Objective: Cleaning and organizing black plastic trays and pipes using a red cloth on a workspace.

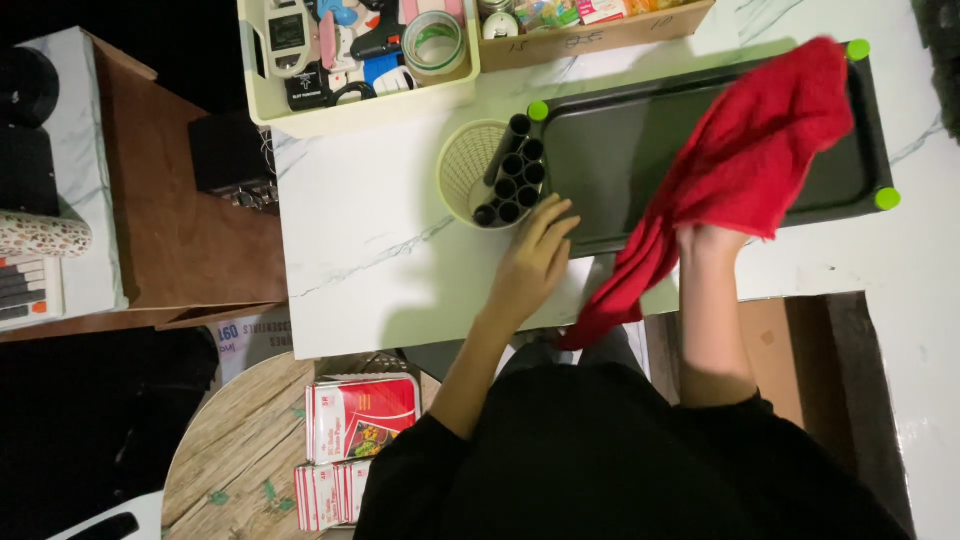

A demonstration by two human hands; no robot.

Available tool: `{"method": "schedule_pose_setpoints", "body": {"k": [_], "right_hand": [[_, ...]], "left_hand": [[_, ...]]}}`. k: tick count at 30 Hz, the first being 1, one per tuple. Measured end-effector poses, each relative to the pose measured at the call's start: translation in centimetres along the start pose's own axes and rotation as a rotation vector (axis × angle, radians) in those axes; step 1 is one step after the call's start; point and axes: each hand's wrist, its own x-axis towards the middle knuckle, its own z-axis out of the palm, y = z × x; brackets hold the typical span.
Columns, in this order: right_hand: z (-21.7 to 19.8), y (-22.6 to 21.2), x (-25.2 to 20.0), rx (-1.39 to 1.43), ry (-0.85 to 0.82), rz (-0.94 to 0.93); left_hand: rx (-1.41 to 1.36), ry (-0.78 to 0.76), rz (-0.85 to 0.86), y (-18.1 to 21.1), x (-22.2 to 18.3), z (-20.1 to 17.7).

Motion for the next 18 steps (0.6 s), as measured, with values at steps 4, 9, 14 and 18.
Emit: {"method": "schedule_pose_setpoints", "body": {"k": [4,9,14,18], "right_hand": [[-0.8,4.7,2.9,-0.191,0.017,-0.072],[5.8,9.4,2.3,-0.783,-0.245,0.006],[10.1,11.7,0.9,-1.22,-0.676,-0.026],[11.4,11.7,0.5,-1.425,-0.835,-0.071]], "left_hand": [[0.041,0.023,0.014,-4.9,-5.1,2.4],[0.178,0.596,-0.232,-4.2,-3.9,0.8],[0.117,0.372,-0.368,-6.3,-2.4,-1.4],[0.159,0.321,-0.378,-8.0,-2.4,-2.7]]}}
